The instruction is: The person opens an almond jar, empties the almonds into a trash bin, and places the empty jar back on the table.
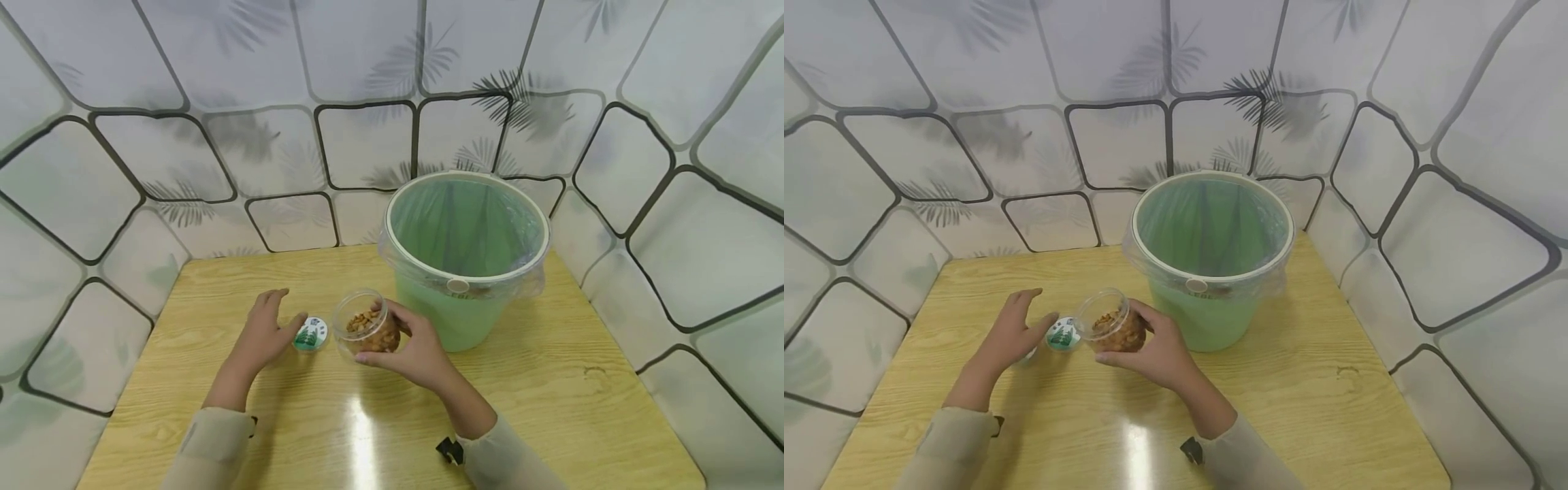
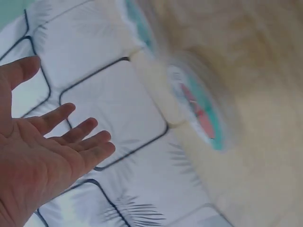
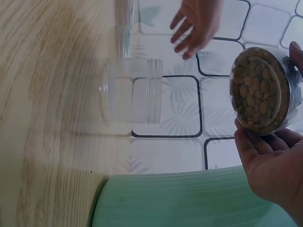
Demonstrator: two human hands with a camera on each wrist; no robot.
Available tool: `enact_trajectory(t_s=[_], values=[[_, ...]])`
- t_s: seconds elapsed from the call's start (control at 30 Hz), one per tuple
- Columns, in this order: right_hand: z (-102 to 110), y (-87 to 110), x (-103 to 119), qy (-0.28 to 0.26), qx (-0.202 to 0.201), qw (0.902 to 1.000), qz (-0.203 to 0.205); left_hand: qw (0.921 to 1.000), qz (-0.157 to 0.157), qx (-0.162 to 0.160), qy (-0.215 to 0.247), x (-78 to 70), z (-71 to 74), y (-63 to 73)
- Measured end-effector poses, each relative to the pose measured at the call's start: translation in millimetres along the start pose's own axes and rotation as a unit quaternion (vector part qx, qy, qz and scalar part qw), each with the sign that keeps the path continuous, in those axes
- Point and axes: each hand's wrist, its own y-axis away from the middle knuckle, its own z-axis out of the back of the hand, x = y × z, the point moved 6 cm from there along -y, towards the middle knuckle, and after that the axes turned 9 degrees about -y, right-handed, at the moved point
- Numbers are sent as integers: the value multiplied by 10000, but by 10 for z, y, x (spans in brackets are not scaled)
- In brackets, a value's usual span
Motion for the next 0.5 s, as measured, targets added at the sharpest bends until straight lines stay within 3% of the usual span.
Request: enact_trajectory(t_s=[0.27, 0.5], values=[[61, 66, 51, -136, -56, 9999, 42, 9977, -640, -152, 132, -566, 159, -139], [105, 118, 69, -144, -135, 9998, 55, 9904, -1325, -256, 293, -1004, 324, -200]])
